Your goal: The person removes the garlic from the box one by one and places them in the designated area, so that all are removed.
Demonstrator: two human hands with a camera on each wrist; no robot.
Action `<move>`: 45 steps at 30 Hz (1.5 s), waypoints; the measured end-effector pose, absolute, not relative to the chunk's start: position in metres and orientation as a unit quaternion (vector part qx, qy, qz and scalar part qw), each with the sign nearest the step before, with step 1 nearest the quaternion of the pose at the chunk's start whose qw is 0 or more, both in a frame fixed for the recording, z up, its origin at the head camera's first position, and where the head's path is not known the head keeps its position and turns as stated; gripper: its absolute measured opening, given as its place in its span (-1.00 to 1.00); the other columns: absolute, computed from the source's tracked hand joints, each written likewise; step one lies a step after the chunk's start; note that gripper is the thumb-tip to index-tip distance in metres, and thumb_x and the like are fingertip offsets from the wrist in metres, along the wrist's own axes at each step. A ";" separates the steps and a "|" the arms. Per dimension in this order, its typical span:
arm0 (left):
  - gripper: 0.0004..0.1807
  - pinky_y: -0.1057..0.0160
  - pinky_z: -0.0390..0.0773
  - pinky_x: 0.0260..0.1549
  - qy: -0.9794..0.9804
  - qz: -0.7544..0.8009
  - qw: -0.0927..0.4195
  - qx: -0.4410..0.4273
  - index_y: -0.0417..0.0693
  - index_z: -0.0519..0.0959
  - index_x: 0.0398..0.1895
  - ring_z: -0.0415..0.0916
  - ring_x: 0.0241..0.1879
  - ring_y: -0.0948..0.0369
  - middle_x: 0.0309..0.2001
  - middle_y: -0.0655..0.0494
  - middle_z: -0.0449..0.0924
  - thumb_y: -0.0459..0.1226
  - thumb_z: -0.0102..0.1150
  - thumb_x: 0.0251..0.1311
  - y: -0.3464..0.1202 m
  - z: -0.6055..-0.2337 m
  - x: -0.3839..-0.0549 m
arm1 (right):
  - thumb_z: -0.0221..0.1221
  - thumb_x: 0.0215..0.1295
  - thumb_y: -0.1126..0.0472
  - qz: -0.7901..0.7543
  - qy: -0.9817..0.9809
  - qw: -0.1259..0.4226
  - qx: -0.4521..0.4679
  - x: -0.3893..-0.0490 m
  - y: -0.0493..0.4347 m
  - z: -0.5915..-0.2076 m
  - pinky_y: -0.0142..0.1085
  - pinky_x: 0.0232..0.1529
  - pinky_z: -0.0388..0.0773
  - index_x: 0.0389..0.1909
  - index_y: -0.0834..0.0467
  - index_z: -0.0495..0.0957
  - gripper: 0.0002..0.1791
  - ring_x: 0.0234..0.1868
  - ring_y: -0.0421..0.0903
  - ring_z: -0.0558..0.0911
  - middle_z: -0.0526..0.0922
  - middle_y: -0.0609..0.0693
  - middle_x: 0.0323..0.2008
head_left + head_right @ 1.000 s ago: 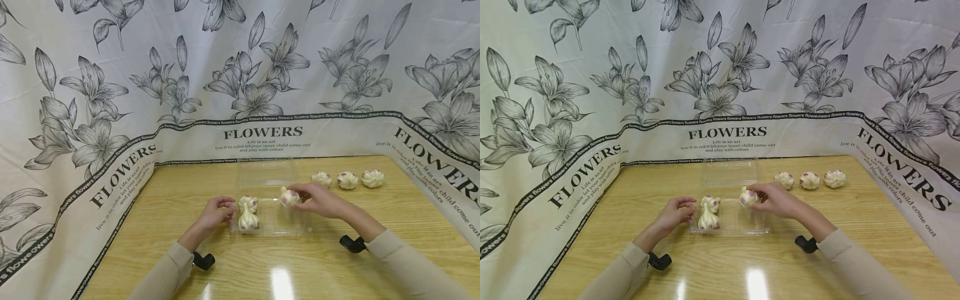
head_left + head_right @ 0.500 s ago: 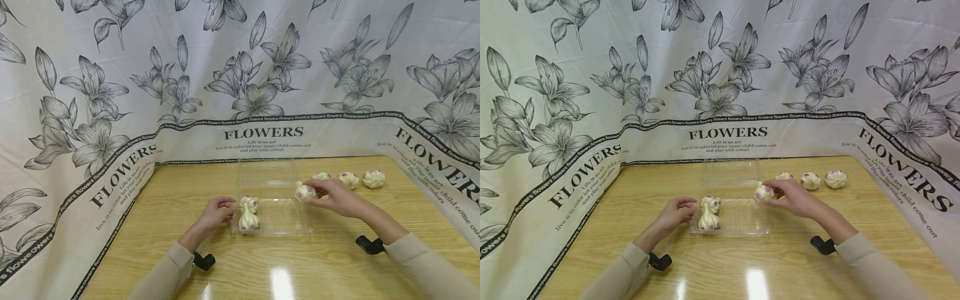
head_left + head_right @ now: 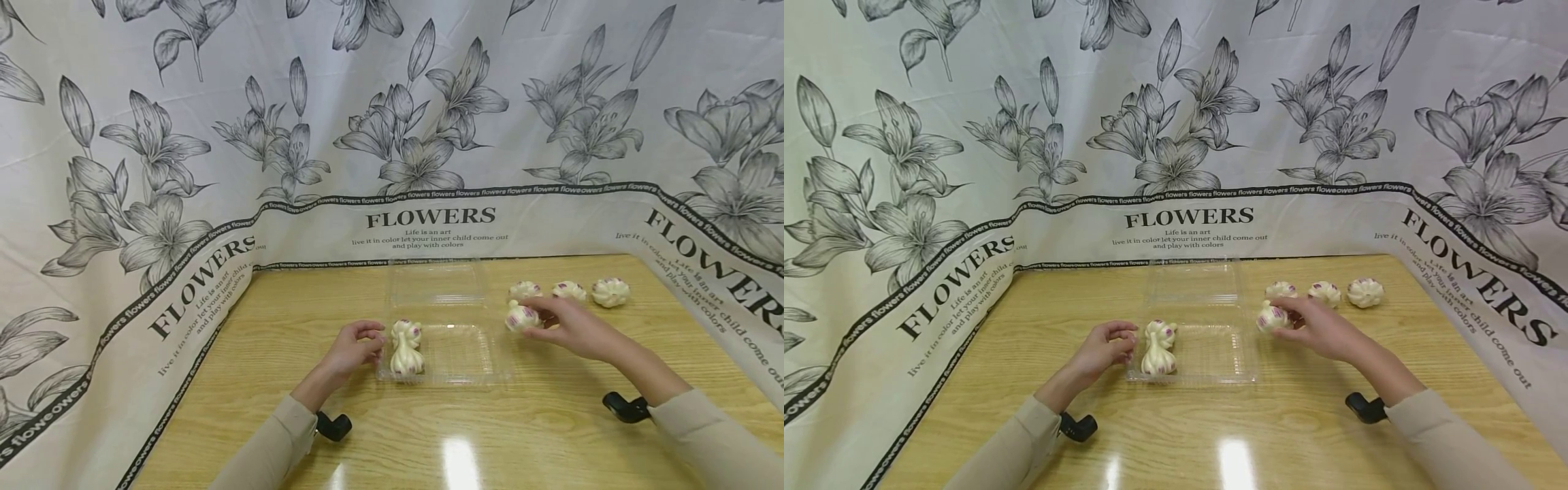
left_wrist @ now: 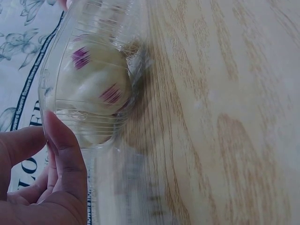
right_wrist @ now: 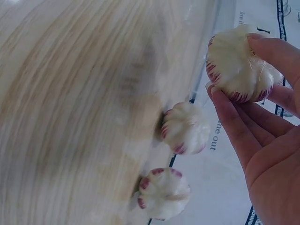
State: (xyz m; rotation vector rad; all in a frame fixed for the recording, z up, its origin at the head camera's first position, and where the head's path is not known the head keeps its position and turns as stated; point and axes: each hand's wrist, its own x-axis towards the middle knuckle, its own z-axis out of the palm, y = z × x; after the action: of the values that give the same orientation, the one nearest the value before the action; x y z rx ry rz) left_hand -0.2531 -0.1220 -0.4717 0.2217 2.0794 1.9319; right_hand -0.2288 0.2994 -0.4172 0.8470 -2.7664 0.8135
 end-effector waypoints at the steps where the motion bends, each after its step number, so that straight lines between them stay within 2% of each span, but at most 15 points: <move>1: -0.62 0.22 0.63 -0.39 0.723 0.671 0.146 0.077 -0.46 0.43 0.26 0.53 -0.39 0.19 -0.23 -0.04 0.53 -0.46 0.11 0.44 -0.122 -0.472 -0.253 | 0.41 0.28 0.17 0.268 -0.920 0.070 0.279 -0.229 0.301 -0.419 -0.25 -0.22 0.68 0.21 0.42 0.55 -0.42 -0.28 -0.20 0.61 0.67 -0.07 -0.25; 5: -0.62 0.21 0.63 -0.39 0.726 0.669 0.144 0.075 -0.46 0.43 0.25 0.53 -0.39 0.19 -0.23 -0.03 0.53 -0.45 0.12 0.44 -0.122 -0.473 -0.252 | 0.42 0.28 0.16 0.268 -0.922 0.067 0.272 -0.230 0.309 -0.425 -0.35 -0.37 0.56 0.21 0.41 0.55 -0.42 -0.38 -0.26 0.49 0.55 -0.14 -0.39; 10: -0.62 0.22 0.63 -0.38 0.727 0.668 0.146 0.071 -0.45 0.44 0.25 0.53 -0.39 0.20 -0.24 -0.01 0.52 -0.45 0.12 0.44 -0.122 -0.475 -0.253 | 0.41 0.29 0.17 0.283 -0.921 0.056 0.261 -0.231 0.315 -0.433 -0.38 -0.45 0.40 0.25 0.41 0.53 -0.40 -0.42 -0.23 0.38 0.44 -0.12 -0.45; 17: -0.61 0.21 0.63 -0.38 0.724 0.670 0.146 0.073 -0.44 0.44 0.26 0.53 -0.39 0.20 -0.24 -0.02 0.52 -0.44 0.12 0.45 -0.122 -0.476 -0.252 | 0.44 0.25 0.19 0.296 -0.920 0.064 0.251 -0.235 0.324 -0.445 -0.35 -0.34 0.56 0.16 0.38 0.59 -0.47 -0.34 -0.23 0.53 0.64 -0.05 -0.27; 21: -0.61 0.22 0.63 -0.39 0.723 0.672 0.146 0.074 -0.45 0.43 0.26 0.53 -0.39 0.20 -0.23 -0.02 0.52 -0.44 0.13 0.44 -0.122 -0.476 -0.252 | 0.43 0.27 0.15 0.287 -0.927 0.055 0.235 -0.236 0.329 -0.450 -0.21 -0.21 0.66 0.12 0.37 0.61 -0.50 -0.21 -0.07 0.66 0.70 0.10 -0.14; 24: -0.61 0.22 0.62 -0.40 0.721 0.673 0.146 0.075 -0.46 0.43 0.26 0.53 -0.40 0.21 -0.23 -0.02 0.52 -0.45 0.12 0.44 -0.121 -0.476 -0.252 | 0.40 0.31 0.11 0.287 -0.933 0.030 0.215 -0.235 0.331 -0.454 -0.06 -0.09 0.68 0.19 0.43 0.55 -0.42 -0.09 0.09 0.70 0.69 0.25 -0.04; 27: -0.62 0.23 0.62 -0.41 0.721 0.673 0.146 0.075 -0.46 0.43 0.26 0.53 -0.40 0.21 -0.24 -0.01 0.53 -0.46 0.12 0.44 -0.121 -0.476 -0.252 | 0.36 0.35 0.11 0.296 -0.934 0.005 0.199 -0.234 0.332 -0.455 0.01 -0.06 0.67 0.25 0.49 0.47 -0.36 -0.05 0.17 0.69 0.67 0.32 0.00; 35: -0.62 0.22 0.62 -0.40 0.722 0.673 0.144 0.075 -0.45 0.43 0.25 0.53 -0.40 0.21 -0.25 -0.01 0.53 -0.46 0.12 0.44 -0.120 -0.475 -0.251 | 0.34 0.37 0.13 0.300 -0.932 -0.005 0.202 -0.233 0.334 -0.456 0.02 -0.03 0.65 0.27 0.51 0.42 -0.35 -0.03 0.16 0.67 0.66 0.26 -0.01; 45: -0.63 0.22 0.63 -0.38 0.723 0.672 0.144 0.074 -0.45 0.44 0.25 0.53 -0.39 0.21 -0.24 -0.02 0.52 -0.47 0.11 0.43 -0.120 -0.475 -0.251 | 0.32 0.40 0.12 0.323 -0.923 -0.022 0.209 -0.229 0.335 -0.453 0.05 -0.02 0.67 0.32 0.49 0.35 -0.32 0.02 0.24 0.65 0.57 0.37 0.11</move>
State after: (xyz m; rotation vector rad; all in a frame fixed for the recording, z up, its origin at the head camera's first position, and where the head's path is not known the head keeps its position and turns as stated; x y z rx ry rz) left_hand -0.2513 -0.1198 -0.4753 0.2119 2.0834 1.9356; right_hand -0.2292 0.3349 -0.4533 0.6662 -2.9395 1.0301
